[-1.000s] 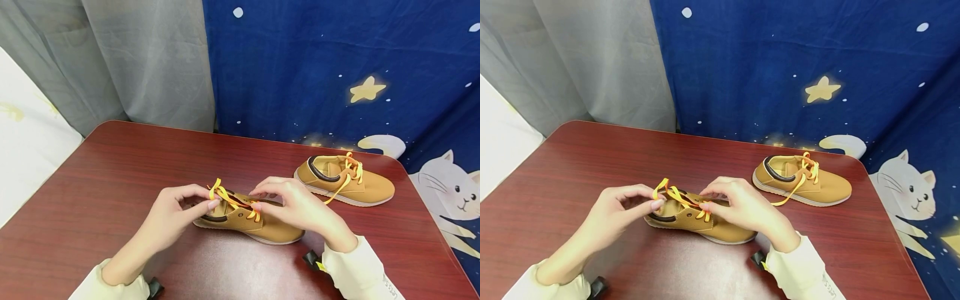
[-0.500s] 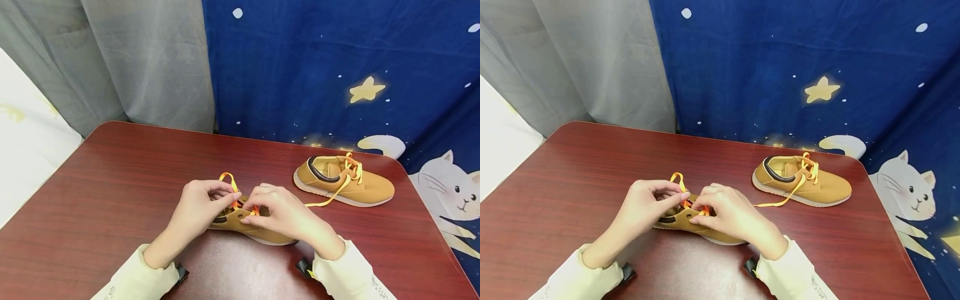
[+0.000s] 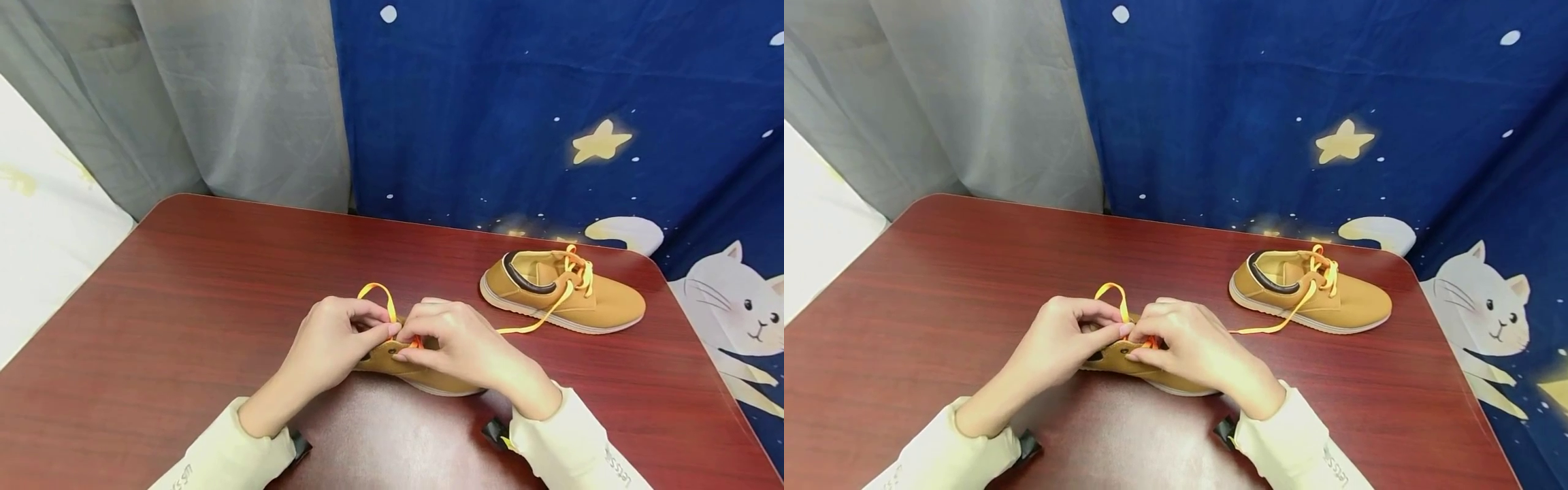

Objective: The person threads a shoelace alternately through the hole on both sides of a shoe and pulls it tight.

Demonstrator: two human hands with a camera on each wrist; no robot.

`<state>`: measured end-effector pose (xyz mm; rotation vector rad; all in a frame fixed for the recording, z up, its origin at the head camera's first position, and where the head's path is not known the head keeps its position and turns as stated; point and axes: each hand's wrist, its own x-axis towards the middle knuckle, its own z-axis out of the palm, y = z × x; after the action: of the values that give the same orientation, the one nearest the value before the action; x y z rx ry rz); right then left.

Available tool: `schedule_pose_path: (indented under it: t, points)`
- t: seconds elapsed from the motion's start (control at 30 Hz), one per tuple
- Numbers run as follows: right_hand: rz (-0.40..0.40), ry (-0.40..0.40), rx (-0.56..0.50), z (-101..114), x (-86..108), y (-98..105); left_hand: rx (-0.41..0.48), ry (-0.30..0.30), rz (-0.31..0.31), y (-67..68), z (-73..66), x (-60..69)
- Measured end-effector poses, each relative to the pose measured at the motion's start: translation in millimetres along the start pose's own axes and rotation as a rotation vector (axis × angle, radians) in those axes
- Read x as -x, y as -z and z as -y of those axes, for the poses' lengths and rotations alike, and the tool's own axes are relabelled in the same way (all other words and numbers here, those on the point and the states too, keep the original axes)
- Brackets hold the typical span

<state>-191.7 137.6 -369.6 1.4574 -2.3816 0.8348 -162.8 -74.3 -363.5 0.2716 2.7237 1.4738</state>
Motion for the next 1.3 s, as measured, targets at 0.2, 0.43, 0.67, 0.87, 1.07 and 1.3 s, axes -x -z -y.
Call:
schedule_pose_path:
  t: [0.2, 0.43, 0.67, 0.87, 1.07, 1.3]
  points:
    - [-0.025, 0.046, -0.021, -1.2, 0.1, -2.4, 0.013, 0.063, 0.05, 2.0, -2.4, 1.3]
    - [-0.072, 0.026, 0.001, -0.5, 0.4, -2.9, -0.015, 0.047, 0.142, 7.7, -2.1, -0.2]
    - [-0.067, -0.025, 0.003, -1.0, 1.9, -1.6, -0.001, -0.088, 0.259, 16.9, 7.0, -1.5]
    - [-0.047, -0.042, -0.013, -3.5, 1.7, -2.7, -0.07, -0.236, 0.275, 20.0, 11.6, 6.2]
    - [-0.035, -0.044, -0.034, -6.3, 2.4, -3.5, -0.238, -0.407, 0.148, 8.2, 7.8, 13.8]
    - [-0.04, -0.042, -0.049, -8.3, 3.6, -3.6, -0.323, -0.577, 0.026, 3.4, 9.2, 14.8]
